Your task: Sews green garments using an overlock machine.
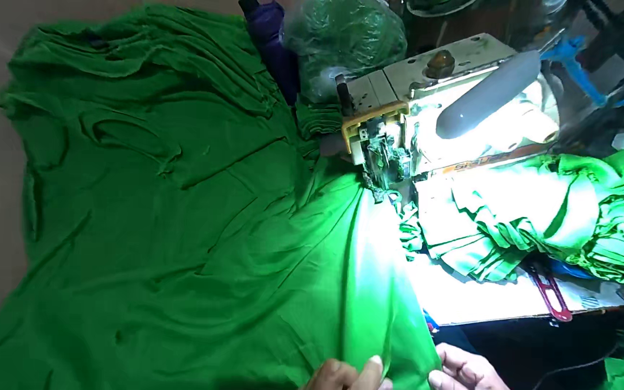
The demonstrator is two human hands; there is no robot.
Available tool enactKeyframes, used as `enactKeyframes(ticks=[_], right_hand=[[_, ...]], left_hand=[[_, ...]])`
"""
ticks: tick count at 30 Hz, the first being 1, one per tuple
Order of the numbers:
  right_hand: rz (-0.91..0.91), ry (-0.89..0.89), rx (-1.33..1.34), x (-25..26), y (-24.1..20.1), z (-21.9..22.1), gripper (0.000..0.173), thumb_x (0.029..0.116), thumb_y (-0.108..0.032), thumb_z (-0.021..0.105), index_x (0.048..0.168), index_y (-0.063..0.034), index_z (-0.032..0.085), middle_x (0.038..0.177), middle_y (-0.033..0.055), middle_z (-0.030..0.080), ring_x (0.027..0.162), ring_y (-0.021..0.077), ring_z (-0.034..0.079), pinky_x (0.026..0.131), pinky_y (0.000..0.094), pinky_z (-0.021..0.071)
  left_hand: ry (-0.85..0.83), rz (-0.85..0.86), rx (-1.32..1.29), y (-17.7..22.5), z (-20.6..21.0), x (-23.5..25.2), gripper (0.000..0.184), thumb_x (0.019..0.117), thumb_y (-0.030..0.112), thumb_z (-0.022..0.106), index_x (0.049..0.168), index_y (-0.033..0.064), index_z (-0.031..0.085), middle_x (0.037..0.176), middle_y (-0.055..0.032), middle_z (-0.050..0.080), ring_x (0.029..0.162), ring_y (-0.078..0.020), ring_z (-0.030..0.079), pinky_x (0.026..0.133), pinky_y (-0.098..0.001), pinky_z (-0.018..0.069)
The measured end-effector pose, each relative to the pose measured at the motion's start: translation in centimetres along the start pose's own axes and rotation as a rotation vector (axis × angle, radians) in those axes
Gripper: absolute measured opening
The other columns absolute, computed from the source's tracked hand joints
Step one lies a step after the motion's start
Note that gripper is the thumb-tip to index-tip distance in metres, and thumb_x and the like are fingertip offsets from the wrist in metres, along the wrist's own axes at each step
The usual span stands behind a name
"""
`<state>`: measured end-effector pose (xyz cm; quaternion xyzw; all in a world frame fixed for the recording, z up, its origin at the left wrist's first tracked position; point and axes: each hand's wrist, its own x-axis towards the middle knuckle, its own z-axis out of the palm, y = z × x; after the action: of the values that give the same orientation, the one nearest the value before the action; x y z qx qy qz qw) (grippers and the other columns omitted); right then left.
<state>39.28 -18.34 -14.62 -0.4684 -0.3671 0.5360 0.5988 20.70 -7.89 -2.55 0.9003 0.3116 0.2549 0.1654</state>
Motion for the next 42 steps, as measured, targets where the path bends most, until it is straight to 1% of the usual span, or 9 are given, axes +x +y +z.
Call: enactKeyframes(ticks=[5, 12, 15, 20, 23, 28, 31, 38, 42], right_hand=[[-0.079, 0.072, -0.102, 3.4, -2.0, 0.5, 0.016, 0.0974, 0.001, 0.054, 0.106, -0.0014, 0.067, 0.088, -0.0083, 0.072, 0.080, -0.0044, 0.067, 0.076, 0.0174, 0.0571], [-0.314, 0.157, -0.350, 8.1, -3.2, 1.1, 0.027, 0.1026, -0.009, 0.050, 0.110, 0.0064, 0.071, 0.100, 0.0029, 0.074, 0.095, -0.0062, 0.066, 0.088, 0.0128, 0.0528], [-0.379, 0.175, -0.435, 9.9, -4.5, 0.7, 0.026, 0.1043, -0.011, 0.048, 0.106, 0.0023, 0.071, 0.091, -0.0025, 0.071, 0.085, -0.0100, 0.062, 0.079, 0.0084, 0.0507], [-0.372, 0.240, -0.559, 10.9, -5.3, 0.1, 0.027, 0.1030, -0.014, 0.052, 0.107, 0.0007, 0.074, 0.096, 0.0015, 0.074, 0.091, -0.0082, 0.065, 0.084, 0.0099, 0.0506], [-0.333, 0.268, -0.533, 10.3, -5.4, 0.2, 0.023, 0.1011, -0.015, 0.056, 0.102, -0.0017, 0.074, 0.088, -0.0029, 0.072, 0.081, -0.0100, 0.062, 0.076, 0.0085, 0.0499], [-0.253, 0.270, -0.287, 9.3, -5.4, 1.2, 0.015, 0.0961, -0.007, 0.059, 0.098, -0.0007, 0.072, 0.083, -0.0048, 0.072, 0.073, -0.0064, 0.064, 0.068, 0.0118, 0.0529], [-0.225, 0.282, -0.204, 8.9, -5.6, 1.7, 0.015, 0.0949, -0.003, 0.057, 0.098, 0.0009, 0.071, 0.083, -0.0041, 0.072, 0.071, -0.0051, 0.064, 0.066, 0.0133, 0.0531], [-0.260, 0.209, -0.153, 8.4, -4.5, 2.0, 0.023, 0.0980, -0.001, 0.049, 0.111, 0.0022, 0.068, 0.096, -0.0010, 0.074, 0.086, 0.0014, 0.070, 0.079, 0.0199, 0.0601], [-0.223, 0.218, -0.003, 8.5, -4.4, 2.0, 0.025, 0.1009, -0.005, 0.042, 0.102, -0.0040, 0.067, 0.086, -0.0042, 0.072, 0.077, 0.0047, 0.070, 0.073, 0.0237, 0.0608]], left_hand=[[0.049, -0.005, 0.088, 0.6, 2.5, 3.4, 0.017, 0.0955, 0.013, 0.068, 0.096, -0.0007, 0.079, 0.078, -0.0158, 0.067, 0.070, -0.0188, 0.063, 0.065, -0.0214, 0.0497], [0.197, 0.061, 0.251, -0.6, 6.0, 7.4, 0.014, 0.0895, 0.010, 0.070, 0.095, 0.0013, 0.080, 0.076, -0.0105, 0.062, 0.060, -0.0137, 0.059, 0.051, -0.0198, 0.0462], [0.211, 0.066, 0.332, -0.6, 7.0, 8.8, 0.014, 0.0889, 0.008, 0.070, 0.097, 0.0013, 0.080, 0.078, -0.0124, 0.065, 0.060, -0.0174, 0.063, 0.050, -0.0234, 0.0493], [0.264, 0.049, 0.248, -1.2, 7.8, 9.1, 0.012, 0.0877, 0.004, 0.070, 0.095, 0.0022, 0.079, 0.081, -0.0116, 0.066, 0.067, -0.0174, 0.066, 0.058, -0.0233, 0.0533], [0.302, 0.088, 0.162, -2.5, 7.6, 7.9, 0.016, 0.0829, 0.003, 0.069, 0.094, 0.0063, 0.080, 0.085, -0.0100, 0.071, 0.077, -0.0204, 0.068, 0.068, -0.0294, 0.0543], [0.419, 0.180, 0.096, -4.3, 8.8, 6.8, 0.010, 0.0847, 0.010, 0.071, 0.089, 0.0117, 0.080, 0.088, -0.0049, 0.075, 0.086, -0.0186, 0.067, 0.085, -0.0363, 0.0453], [0.459, 0.211, 0.080, -4.1, 9.3, 6.7, 0.007, 0.0865, 0.012, 0.073, 0.087, 0.0110, 0.079, 0.088, -0.0046, 0.076, 0.086, -0.0164, 0.068, 0.086, -0.0340, 0.0461], [0.556, 0.157, 0.004, -3.6, 11.0, 6.3, 0.006, 0.0869, 0.012, 0.074, 0.085, 0.0085, 0.077, 0.086, -0.0057, 0.074, 0.086, -0.0160, 0.068, 0.084, -0.0279, 0.0503], [0.554, 0.137, 0.019, -3.3, 11.9, 5.1, 0.013, 0.0919, 0.011, 0.068, 0.097, 0.0100, 0.081, 0.094, -0.0063, 0.071, 0.096, -0.0167, 0.064, 0.090, -0.0282, 0.0472]])
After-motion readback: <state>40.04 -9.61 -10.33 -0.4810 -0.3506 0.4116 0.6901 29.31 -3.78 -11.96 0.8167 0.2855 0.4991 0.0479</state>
